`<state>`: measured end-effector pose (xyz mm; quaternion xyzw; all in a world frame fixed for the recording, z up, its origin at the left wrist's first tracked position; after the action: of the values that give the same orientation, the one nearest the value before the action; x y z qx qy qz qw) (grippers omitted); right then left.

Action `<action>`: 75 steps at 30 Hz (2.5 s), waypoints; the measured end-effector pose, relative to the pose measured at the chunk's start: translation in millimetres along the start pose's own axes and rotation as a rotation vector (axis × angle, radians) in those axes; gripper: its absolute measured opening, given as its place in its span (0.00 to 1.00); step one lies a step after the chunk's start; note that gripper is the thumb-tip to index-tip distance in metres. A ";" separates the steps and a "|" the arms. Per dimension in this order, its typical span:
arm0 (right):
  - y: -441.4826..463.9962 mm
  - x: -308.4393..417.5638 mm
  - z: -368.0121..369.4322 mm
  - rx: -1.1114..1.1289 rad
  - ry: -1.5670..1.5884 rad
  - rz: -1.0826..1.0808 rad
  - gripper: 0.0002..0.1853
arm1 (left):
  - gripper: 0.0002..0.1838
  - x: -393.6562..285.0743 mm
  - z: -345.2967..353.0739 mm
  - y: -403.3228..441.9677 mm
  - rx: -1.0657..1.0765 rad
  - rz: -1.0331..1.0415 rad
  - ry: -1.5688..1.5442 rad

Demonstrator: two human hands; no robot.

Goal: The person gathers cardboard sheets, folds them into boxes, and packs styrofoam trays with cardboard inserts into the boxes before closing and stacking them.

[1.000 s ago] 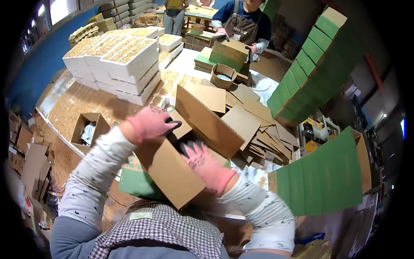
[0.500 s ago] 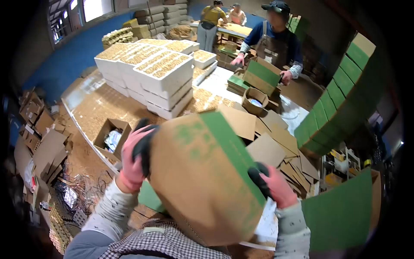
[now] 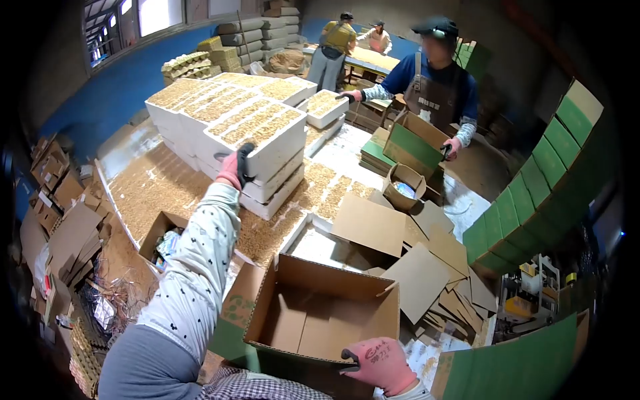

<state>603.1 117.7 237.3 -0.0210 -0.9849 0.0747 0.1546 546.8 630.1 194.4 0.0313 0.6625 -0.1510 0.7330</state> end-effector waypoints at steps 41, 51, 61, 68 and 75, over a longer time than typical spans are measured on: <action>16.0 -63.9 -73.2 -0.600 -0.128 0.315 0.13 | 0.25 98.6 -283.1 -60.3 -0.145 0.387 1.864; -80.6 -316.8 59.3 -1.067 0.669 1.006 0.30 | 0.26 -13.0 -231.1 -121.8 -0.249 0.706 1.775; 3.5 6.4 -105.7 -0.354 0.005 -0.221 0.16 | 0.26 -114.5 72.8 -414.0 0.696 1.218 0.878; 21.8 -27.7 23.0 0.243 0.046 -0.041 0.19 | 0.23 38.0 102.7 -403.9 1.165 0.844 1.428; -12.6 -108.8 -12.9 0.011 0.022 0.311 0.20 | 0.61 10.9 -13.5 -319.4 0.646 0.666 1.189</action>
<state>710.3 100.1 218.6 -0.1734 -0.9676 0.1030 0.1522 450.6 327.2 231.3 0.5195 0.8248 -0.0659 0.2132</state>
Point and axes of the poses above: each hand's wrist, its own y-axis towards the middle knuckle, its own z-axis out of the palm, x = y × z, the point moved 10 cm from there along y, towards the middle knuckle, and after that the axes turned 4 degrees about -x, right-handed, at the moved point
